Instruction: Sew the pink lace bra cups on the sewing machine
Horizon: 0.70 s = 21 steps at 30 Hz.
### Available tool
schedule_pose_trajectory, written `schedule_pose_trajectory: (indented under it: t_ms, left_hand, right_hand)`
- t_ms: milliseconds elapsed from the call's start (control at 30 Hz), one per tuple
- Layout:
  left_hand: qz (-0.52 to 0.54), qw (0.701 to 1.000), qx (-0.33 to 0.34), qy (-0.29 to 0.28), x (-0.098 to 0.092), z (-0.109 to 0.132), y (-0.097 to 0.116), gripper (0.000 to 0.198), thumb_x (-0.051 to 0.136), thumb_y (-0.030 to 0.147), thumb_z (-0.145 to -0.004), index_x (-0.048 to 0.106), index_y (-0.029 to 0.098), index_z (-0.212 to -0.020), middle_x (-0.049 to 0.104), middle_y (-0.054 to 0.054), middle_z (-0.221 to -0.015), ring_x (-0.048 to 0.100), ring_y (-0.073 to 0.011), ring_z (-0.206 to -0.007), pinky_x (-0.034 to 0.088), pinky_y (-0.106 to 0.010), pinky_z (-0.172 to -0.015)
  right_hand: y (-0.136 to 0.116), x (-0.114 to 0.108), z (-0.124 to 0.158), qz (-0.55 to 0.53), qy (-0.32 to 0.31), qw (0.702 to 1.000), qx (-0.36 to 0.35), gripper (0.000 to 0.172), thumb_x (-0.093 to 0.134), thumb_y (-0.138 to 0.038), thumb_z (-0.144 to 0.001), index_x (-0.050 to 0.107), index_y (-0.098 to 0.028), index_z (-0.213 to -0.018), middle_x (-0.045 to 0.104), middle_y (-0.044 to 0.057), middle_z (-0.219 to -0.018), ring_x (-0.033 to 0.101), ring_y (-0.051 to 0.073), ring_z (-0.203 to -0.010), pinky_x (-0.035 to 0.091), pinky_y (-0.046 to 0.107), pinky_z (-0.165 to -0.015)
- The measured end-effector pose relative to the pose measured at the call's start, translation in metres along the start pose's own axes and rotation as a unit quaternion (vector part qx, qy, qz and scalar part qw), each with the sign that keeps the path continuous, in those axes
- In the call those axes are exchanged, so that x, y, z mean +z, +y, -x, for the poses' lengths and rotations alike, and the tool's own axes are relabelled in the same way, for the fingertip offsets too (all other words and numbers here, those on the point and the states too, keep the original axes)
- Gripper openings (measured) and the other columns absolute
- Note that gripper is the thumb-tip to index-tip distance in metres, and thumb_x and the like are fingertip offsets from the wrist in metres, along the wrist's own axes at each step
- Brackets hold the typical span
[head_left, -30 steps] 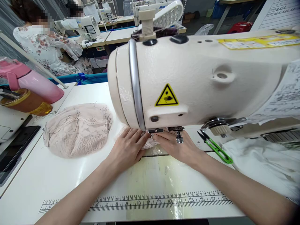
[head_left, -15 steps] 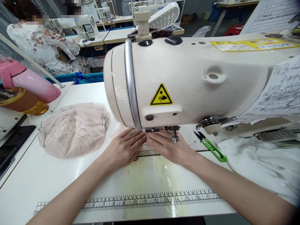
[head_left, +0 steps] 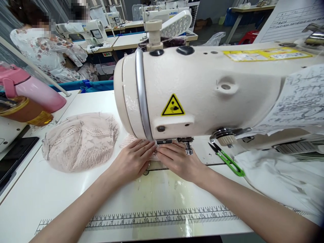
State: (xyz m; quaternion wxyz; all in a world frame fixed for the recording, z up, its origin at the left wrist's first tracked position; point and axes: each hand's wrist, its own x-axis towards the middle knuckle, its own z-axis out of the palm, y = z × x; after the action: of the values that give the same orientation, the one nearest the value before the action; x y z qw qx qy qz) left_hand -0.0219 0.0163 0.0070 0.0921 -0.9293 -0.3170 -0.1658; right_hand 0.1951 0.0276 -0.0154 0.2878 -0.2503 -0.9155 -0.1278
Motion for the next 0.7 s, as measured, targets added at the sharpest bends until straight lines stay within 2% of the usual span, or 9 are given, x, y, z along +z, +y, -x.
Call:
schedule_pose_trajectory:
  t_ms: [200, 367, 533, 700]
  left_hand:
    - [-0.015, 1.000, -0.015, -0.008, 0.000, -0.001, 0.005, 0.038, 0.044, 0.016, -0.089, 0.060, 0.008, -0.122, 0.066, -0.011, -0.122, 0.066, -0.0247, -0.109, 0.052, -0.044, -0.098]
    - [-0.034, 0.999, -0.032, -0.016, 0.002, -0.002, 0.011, 0.038, 0.044, 0.018, -0.091, 0.058, 0.009, -0.125, 0.066, -0.013, -0.123, 0.066, -0.0243, -0.109, 0.051, -0.044, -0.099]
    - [-0.064, 0.997, -0.034, -0.008, 0.004, -0.003, 0.016, 0.036, 0.044, 0.018, -0.092, 0.060, 0.006, -0.121, 0.067, -0.015, -0.120, 0.067, -0.0259, -0.106, 0.050, -0.046, -0.097]
    - [-0.078, 0.996, -0.047, 0.000, 0.007, -0.003, 0.020, 0.035, 0.043, 0.020, -0.093, 0.060, 0.006, -0.121, 0.067, -0.015, -0.119, 0.067, -0.0256, -0.105, 0.048, -0.046, -0.098]
  right_hand:
    - [0.002, -0.008, -0.002, 0.041, -0.012, 0.999, 0.006, 0.019, 0.050, -0.003, -0.089, 0.062, -0.016, -0.083, 0.067, 0.001, -0.086, 0.056, 0.012, -0.082, 0.036, 0.027, -0.060]
    - [0.002, -0.016, -0.005, 0.066, -0.018, 0.997, 0.024, 0.020, 0.049, -0.001, -0.087, 0.061, -0.017, -0.084, 0.067, -0.001, -0.086, 0.056, 0.010, -0.080, 0.034, 0.028, -0.060]
    - [-0.001, -0.015, -0.002, 0.079, -0.032, 0.995, 0.052, 0.024, 0.049, -0.001, -0.087, 0.063, -0.019, -0.094, 0.070, -0.001, -0.098, 0.060, 0.011, -0.088, 0.039, 0.029, -0.066]
    - [0.002, -0.012, 0.005, 0.105, -0.063, 0.991, 0.057, 0.023, 0.050, -0.011, -0.090, 0.064, -0.021, -0.106, 0.069, -0.002, -0.113, 0.063, 0.013, -0.076, 0.039, 0.034, -0.054]
